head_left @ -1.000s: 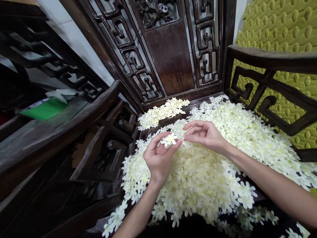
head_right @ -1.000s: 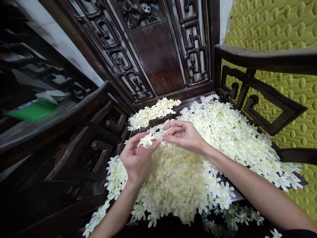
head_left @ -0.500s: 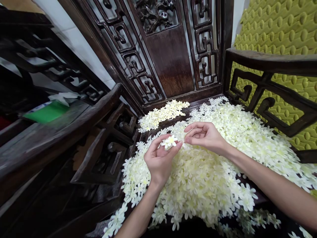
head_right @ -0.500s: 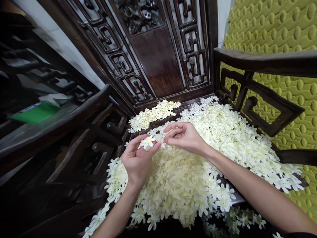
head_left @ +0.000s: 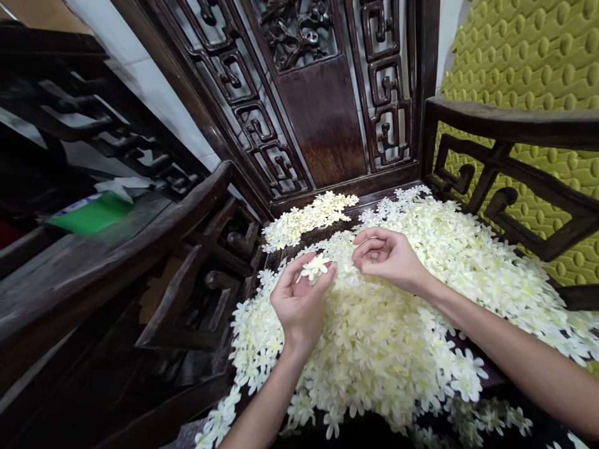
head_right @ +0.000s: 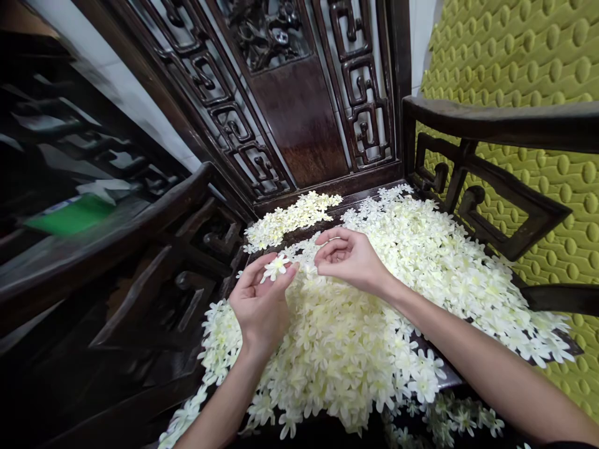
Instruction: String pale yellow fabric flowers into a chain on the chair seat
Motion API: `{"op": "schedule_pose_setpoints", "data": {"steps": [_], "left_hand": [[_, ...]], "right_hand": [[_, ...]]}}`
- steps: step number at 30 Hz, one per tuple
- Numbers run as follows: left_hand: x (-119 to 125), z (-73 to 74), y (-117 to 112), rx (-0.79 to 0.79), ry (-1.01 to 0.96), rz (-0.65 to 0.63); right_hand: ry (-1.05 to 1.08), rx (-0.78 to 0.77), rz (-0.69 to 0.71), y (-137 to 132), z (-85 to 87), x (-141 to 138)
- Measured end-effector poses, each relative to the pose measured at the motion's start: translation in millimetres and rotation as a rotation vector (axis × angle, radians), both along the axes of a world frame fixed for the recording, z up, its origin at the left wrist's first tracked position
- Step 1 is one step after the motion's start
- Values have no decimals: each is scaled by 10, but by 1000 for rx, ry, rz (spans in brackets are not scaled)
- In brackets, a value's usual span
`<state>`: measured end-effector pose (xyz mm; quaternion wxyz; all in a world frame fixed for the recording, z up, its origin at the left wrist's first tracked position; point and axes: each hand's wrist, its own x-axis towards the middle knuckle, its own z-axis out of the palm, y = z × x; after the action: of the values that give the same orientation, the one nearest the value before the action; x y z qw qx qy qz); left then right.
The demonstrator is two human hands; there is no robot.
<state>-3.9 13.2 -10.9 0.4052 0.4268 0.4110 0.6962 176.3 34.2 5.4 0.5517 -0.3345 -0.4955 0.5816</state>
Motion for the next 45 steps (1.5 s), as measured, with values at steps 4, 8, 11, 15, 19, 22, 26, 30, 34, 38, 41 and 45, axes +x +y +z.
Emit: {"op": "schedule_pose_setpoints", "data": {"steps": [4,8,11,15,19,22,26,30,34,38,41,45], "left_hand": [[10,-6,-7,-26,75,11],[-4,-41,11,-36,161,76],[-5,-45,23,-9,127,88],[22,10,0,19,112,98],[45,48,-48,77,149,171],[53,32,-65,53,178,118],[53,17,-63,55,277,137],[55,19,-63,69,272,126],[62,9,-59,63,187,62],[48,7,-39,55,136,60],[29,8,-23,29,101,37],[13,4,-17,-14,116,38]], "right_hand": [[-33,59,3,-18,-16,-38],[4,37,13,-15,-9,-39],[59,-18,39,-6,-9,-29],[72,-6,32,-3,-20,-20],[14,112,-63,-18,-39,-34],[-44,158,-56,-44,-44,-54],[-61,171,14,-78,-26,-61],[-67,188,43,-91,-13,-54],[-31,166,27,-83,-36,-65],[73,110,32,-65,-46,-69],[147,52,28,-33,-9,-35],[305,-45,-43,39,85,73]]}}
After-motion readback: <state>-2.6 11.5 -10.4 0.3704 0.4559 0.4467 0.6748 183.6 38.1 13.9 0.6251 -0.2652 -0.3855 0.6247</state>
